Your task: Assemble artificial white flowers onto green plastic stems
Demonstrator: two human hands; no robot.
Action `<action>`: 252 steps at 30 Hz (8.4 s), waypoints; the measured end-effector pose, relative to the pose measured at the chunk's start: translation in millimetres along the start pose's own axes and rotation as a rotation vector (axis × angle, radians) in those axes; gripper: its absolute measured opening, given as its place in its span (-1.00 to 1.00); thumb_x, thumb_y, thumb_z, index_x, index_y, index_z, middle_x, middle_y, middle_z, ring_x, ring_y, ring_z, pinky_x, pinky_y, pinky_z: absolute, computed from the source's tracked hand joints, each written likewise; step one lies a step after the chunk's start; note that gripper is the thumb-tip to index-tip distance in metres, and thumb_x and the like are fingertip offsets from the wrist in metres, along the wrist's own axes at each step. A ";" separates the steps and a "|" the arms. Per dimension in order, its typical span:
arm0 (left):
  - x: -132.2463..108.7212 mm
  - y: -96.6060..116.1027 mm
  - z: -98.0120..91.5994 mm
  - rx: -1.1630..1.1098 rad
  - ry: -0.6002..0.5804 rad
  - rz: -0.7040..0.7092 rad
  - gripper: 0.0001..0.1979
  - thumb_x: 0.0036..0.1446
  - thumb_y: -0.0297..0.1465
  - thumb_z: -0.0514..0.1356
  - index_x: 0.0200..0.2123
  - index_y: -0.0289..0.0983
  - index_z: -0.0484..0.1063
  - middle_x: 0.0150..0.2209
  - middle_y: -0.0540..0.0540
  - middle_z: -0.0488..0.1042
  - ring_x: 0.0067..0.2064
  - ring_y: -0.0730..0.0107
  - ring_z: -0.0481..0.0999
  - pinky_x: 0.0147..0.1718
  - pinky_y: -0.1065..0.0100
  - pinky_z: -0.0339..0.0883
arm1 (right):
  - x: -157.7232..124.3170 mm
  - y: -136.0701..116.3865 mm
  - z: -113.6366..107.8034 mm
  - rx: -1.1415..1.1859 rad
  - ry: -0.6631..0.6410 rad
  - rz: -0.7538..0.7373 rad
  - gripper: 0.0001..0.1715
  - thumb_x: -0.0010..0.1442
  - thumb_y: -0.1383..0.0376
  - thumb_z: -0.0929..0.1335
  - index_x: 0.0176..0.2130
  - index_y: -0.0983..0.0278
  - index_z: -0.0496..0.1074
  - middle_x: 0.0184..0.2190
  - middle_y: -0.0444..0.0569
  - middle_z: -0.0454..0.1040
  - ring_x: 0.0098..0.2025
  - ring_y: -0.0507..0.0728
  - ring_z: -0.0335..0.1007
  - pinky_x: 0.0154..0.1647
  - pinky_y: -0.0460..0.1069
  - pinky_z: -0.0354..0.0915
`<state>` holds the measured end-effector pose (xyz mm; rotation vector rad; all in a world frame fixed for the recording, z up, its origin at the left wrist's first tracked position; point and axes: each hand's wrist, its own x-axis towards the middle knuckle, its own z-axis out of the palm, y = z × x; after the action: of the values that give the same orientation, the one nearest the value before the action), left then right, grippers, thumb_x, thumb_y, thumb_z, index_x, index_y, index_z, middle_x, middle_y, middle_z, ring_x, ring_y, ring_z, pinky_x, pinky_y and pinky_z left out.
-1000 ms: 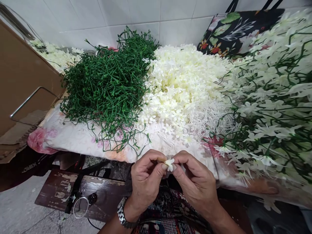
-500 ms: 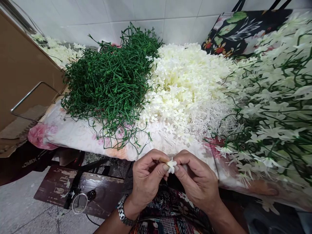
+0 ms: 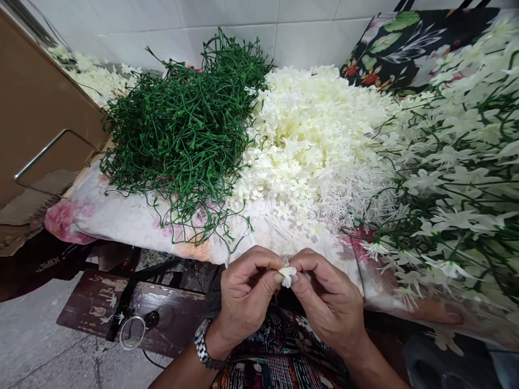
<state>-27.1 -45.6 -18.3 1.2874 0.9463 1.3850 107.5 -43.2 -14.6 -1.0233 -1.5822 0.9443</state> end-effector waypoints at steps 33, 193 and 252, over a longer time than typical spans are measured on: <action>5.0 9.5 9.8 0.341 0.006 0.155 -0.87 0.07 -0.61 0.13 -0.40 -0.29 0.40 -0.51 -0.03 0.42 -0.47 0.49 0.41 -0.50 0.49 0.29 | 4.9 -1.5 -17.5 -0.237 -0.096 -0.182 -0.83 0.17 0.45 0.28 -0.21 0.25 0.34 -0.40 -0.08 0.43 -0.36 0.00 0.40 -0.37 -0.16 0.36; 20.0 9.5 9.5 0.292 -0.142 -0.248 -0.80 0.06 -0.52 0.08 -0.55 -0.29 0.43 -0.58 -0.02 0.41 -0.52 0.45 0.37 -0.50 0.46 0.27 | 11.1 -7.7 -30.1 -0.699 -0.206 -0.320 -0.75 0.18 0.57 0.16 -0.39 0.29 0.26 -0.51 -0.06 0.26 -0.42 0.05 0.19 -0.45 -0.05 0.19; 17.5 9.6 7.1 0.247 -0.087 -0.260 -0.87 0.06 -0.51 0.08 -0.48 -0.31 0.40 -0.58 0.05 0.35 -0.53 0.55 0.29 -0.53 0.52 0.19 | 15.1 -8.2 -28.4 -0.471 -0.074 -0.220 -0.87 0.16 0.52 0.26 -0.32 0.33 0.33 -0.45 -0.10 0.26 -0.41 -0.02 0.23 -0.43 -0.12 0.22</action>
<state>-20.7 -31.1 -4.2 1.3402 1.2063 1.0279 131.5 -29.2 3.7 -1.1074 -1.9881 0.4707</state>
